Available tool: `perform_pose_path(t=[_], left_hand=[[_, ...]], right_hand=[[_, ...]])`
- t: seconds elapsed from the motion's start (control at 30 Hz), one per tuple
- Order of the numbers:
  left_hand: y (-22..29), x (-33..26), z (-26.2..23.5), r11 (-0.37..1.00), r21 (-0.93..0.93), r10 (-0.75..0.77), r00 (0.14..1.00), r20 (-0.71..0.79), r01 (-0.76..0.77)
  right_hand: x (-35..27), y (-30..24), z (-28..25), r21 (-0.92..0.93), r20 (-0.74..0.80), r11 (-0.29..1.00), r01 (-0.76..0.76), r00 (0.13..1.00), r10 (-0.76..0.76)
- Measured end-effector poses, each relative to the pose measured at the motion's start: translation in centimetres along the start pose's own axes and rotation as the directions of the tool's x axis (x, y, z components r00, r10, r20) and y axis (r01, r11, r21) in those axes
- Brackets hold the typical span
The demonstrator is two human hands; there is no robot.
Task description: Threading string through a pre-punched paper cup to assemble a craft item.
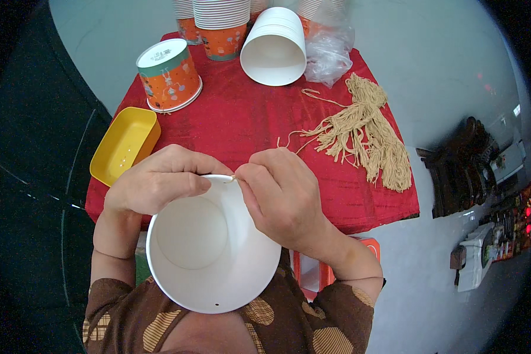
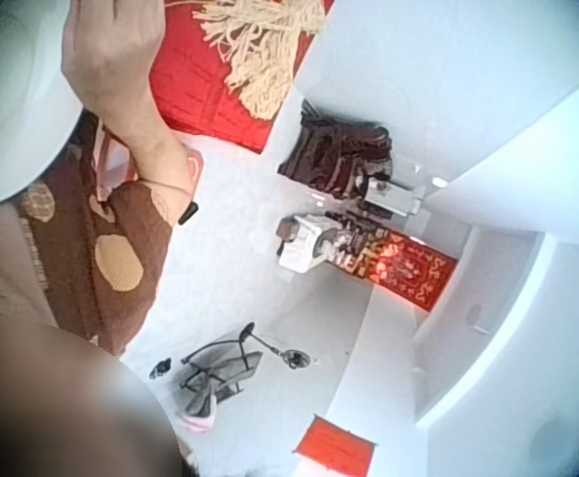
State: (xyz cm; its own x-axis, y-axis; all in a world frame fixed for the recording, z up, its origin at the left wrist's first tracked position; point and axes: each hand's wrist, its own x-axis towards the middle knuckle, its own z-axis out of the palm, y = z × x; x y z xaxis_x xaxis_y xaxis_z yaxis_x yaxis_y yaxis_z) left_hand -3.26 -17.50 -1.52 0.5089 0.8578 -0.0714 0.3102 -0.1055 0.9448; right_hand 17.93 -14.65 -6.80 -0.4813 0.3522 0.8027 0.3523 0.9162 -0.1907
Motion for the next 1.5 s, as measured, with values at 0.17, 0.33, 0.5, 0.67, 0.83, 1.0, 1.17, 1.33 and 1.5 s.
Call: perform_pose_path(t=[0.17,0.33,0.5,0.67,0.83,1.0,1.17,1.33,1.5], left_hand=[[0.2,0.0,-0.2,0.994,-0.034,-0.101,0.994,0.032,0.102],[-0.3,0.0,0.1,0.999,-0.035,-0.009,1.000,-0.019,0.009],[-1.4,0.3,0.0,0.944,0.190,0.267,0.963,0.031,-0.268],[-0.9,0.4,0.1,0.979,0.124,0.158,0.987,0.025,-0.160],[-0.3,0.6,0.2,0.997,0.052,0.058,0.998,0.019,-0.059],[-0.5,0.8,0.1,0.990,0.099,0.101,0.994,0.039,-0.104],[-0.7,1.0,-0.1,0.952,0.208,0.213,0.975,0.068,-0.222],[-1.3,1.1,-0.2,0.941,0.212,0.253,0.964,0.080,-0.264],[-0.4,1.1,-0.3,1.000,0.027,0.000,0.996,0.088,-0.002]], right_hand=[[-0.1,-0.3,0.0,0.024,-0.035,0.999,-0.036,0.999,0.037],[-0.1,-0.1,0.0,0.017,0.017,1.000,0.004,1.000,-0.004],[0.0,-0.1,0.0,-0.005,0.018,1.000,0.023,1.000,-0.023],[0.3,-0.1,-0.6,-0.040,0.040,0.997,0.059,0.998,-0.057],[0.5,0.2,-1.2,-0.078,0.088,0.989,0.125,0.989,-0.118],[0.7,0.6,-1.5,-0.067,0.134,0.983,0.169,0.978,-0.159],[1.1,0.7,-1.8,-0.088,0.169,0.977,0.193,0.970,-0.176],[1.2,0.8,-1.8,-0.046,0.182,0.988,0.147,0.974,-0.136],[1.2,1.1,-1.5,0.083,0.158,0.995,0.054,0.985,-0.067]])
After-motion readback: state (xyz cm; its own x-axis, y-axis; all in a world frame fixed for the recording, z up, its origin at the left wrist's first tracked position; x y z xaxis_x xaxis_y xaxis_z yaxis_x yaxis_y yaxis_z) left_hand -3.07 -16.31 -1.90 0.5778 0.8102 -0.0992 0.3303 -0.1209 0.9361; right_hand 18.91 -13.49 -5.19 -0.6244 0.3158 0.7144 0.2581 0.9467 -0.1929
